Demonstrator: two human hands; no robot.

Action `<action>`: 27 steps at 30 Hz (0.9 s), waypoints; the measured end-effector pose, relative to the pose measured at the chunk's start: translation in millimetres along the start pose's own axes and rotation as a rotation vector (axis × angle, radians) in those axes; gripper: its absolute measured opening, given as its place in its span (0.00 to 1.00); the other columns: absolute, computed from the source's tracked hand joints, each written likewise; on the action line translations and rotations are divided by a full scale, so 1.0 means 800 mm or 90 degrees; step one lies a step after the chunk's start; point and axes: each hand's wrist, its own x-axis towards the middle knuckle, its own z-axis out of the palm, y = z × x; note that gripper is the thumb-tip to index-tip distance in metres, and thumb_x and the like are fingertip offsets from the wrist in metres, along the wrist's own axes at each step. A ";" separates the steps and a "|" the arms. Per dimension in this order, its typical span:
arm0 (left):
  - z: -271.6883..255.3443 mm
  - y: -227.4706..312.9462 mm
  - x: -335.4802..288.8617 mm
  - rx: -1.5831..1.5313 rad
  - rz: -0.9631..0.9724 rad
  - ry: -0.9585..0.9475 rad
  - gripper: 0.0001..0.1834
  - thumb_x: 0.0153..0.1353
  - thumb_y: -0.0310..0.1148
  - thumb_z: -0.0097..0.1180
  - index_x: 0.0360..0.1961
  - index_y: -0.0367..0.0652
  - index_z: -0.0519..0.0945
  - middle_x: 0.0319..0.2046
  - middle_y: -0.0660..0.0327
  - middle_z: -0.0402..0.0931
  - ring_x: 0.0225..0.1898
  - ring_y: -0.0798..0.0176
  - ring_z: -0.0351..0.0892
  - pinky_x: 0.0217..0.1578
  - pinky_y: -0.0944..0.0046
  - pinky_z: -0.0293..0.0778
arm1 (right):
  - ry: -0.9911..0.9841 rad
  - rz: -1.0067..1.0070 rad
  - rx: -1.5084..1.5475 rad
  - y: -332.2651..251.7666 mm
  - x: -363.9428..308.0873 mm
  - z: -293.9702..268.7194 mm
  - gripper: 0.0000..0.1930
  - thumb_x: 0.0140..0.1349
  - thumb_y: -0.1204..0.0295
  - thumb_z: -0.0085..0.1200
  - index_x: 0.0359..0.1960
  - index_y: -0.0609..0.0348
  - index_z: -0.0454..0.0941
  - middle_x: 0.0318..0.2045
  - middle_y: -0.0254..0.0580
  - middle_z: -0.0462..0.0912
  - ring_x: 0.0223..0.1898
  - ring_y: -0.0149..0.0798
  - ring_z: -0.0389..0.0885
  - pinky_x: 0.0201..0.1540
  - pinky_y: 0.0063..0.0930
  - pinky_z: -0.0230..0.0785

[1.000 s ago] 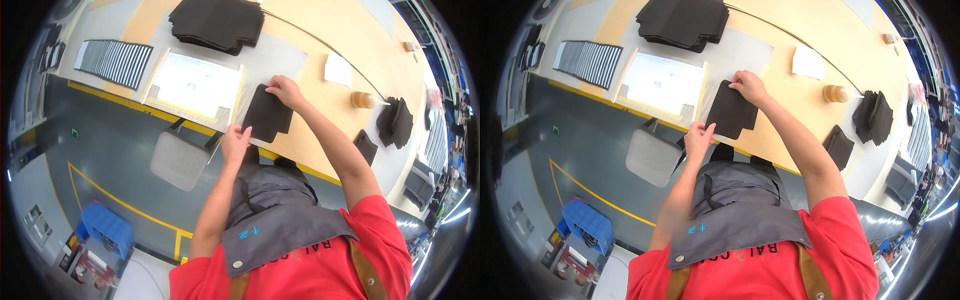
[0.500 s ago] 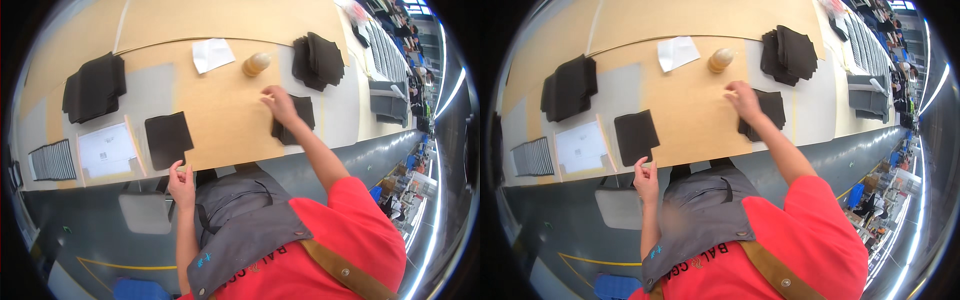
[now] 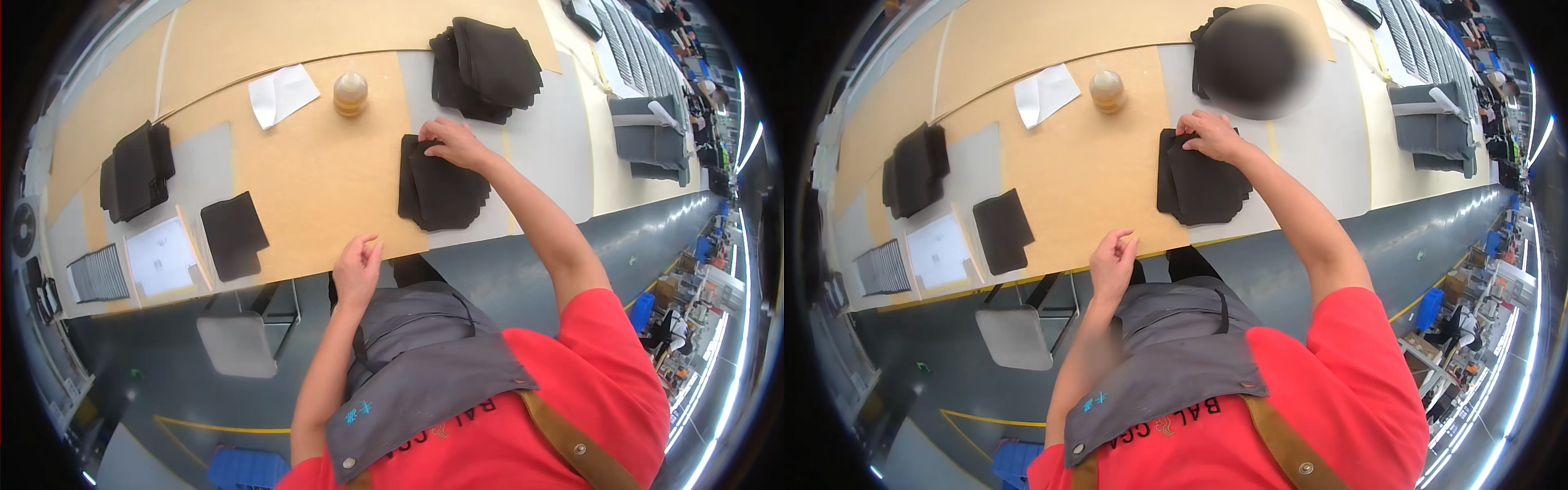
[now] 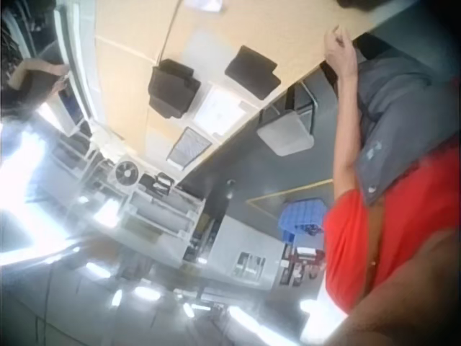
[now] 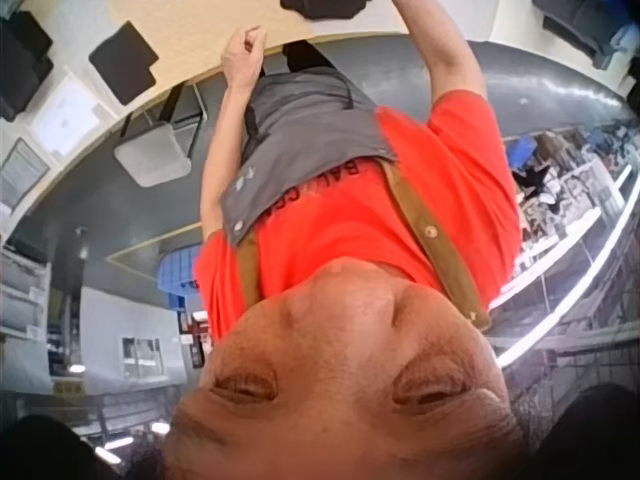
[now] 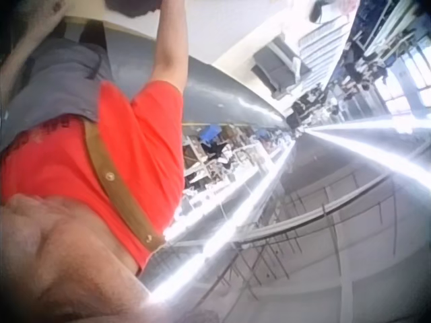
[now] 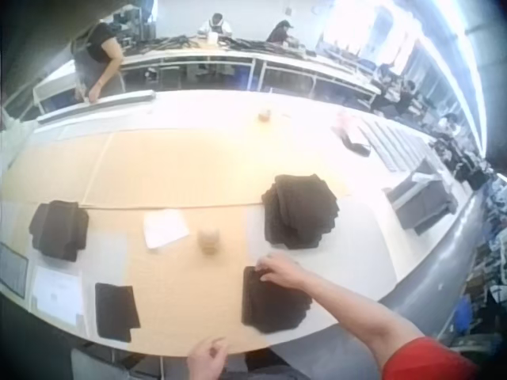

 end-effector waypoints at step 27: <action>-0.025 0.012 0.004 -0.210 -0.009 0.061 0.11 0.61 0.31 0.64 0.41 0.36 0.82 0.28 0.58 0.82 0.30 0.71 0.79 0.33 0.68 0.74 | -0.037 -0.155 0.157 -0.151 -0.061 -0.035 0.08 0.61 0.72 0.59 0.40 0.62 0.79 0.34 0.49 0.81 0.37 0.50 0.79 0.41 0.37 0.71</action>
